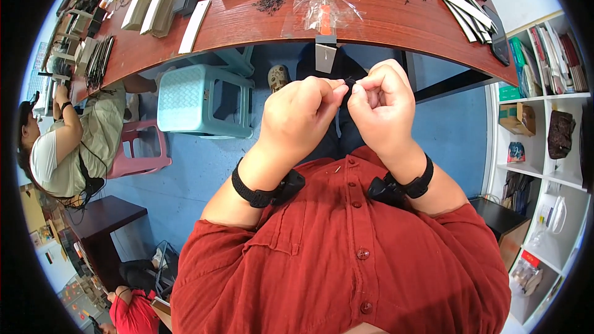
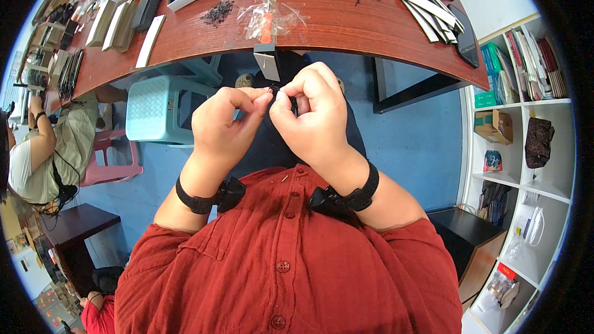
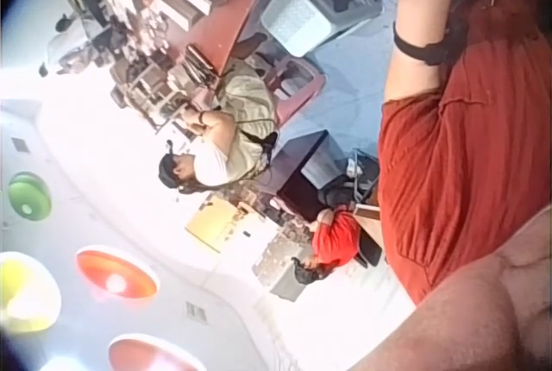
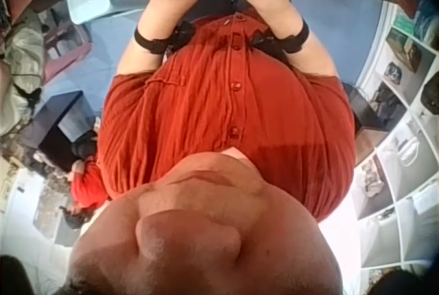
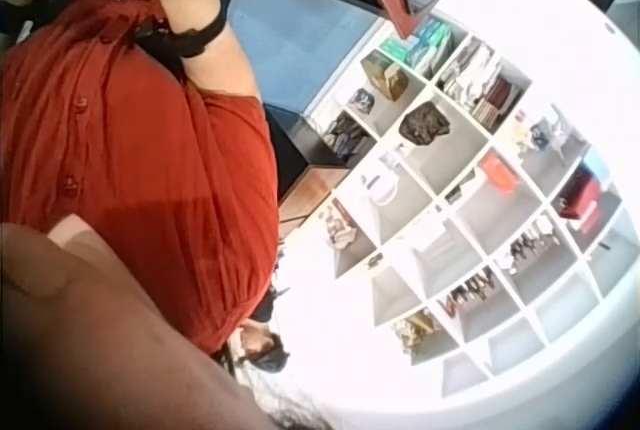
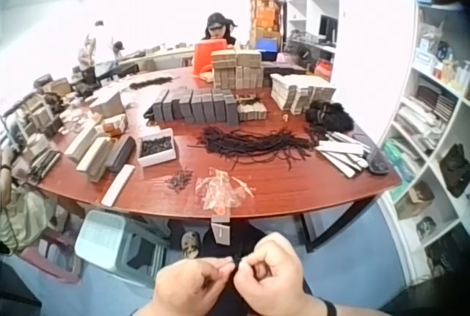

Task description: Attaching black strings/lanyards to small identification tags.

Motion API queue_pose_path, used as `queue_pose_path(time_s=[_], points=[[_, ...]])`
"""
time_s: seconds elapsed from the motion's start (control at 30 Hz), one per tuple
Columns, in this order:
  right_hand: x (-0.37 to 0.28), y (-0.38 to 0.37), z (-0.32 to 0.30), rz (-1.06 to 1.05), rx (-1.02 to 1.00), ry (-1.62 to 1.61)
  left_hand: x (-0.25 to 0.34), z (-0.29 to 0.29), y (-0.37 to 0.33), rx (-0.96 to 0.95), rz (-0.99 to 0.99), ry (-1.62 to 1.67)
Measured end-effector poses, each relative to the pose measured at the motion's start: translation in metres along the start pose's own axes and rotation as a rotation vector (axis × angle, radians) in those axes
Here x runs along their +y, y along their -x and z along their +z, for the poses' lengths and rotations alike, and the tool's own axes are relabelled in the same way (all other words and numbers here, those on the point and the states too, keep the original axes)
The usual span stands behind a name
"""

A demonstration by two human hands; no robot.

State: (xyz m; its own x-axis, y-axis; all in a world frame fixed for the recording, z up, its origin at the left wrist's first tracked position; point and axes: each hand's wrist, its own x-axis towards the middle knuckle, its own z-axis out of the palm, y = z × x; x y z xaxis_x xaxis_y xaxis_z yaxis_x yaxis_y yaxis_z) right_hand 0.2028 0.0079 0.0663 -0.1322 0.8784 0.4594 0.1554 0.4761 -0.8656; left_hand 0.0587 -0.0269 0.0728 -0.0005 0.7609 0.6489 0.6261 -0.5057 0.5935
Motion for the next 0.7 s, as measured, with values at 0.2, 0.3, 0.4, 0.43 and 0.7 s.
queue_pose_path(time_s=[0.2,0.3,0.4,0.43,0.7], points=[[-0.001,0.0,0.003,-0.044,0.005,-0.021,0.0,-0.001,-0.001,0.001,0.019,-0.019],[-0.001,0.0,0.002,-0.027,0.005,-0.012,0.001,-0.001,-0.001,0.003,0.018,-0.032],[-0.001,0.001,0.001,0.0,-0.028,-0.057,0.001,-0.002,-0.001,-0.006,0.041,-0.043],[0.0,0.001,0.0,0.013,-0.042,-0.088,0.0,-0.002,-0.001,-0.006,0.045,-0.042],[0.012,-0.001,-0.006,0.228,-0.223,-0.355,-0.005,-0.011,-0.005,-0.101,0.086,-0.019]])
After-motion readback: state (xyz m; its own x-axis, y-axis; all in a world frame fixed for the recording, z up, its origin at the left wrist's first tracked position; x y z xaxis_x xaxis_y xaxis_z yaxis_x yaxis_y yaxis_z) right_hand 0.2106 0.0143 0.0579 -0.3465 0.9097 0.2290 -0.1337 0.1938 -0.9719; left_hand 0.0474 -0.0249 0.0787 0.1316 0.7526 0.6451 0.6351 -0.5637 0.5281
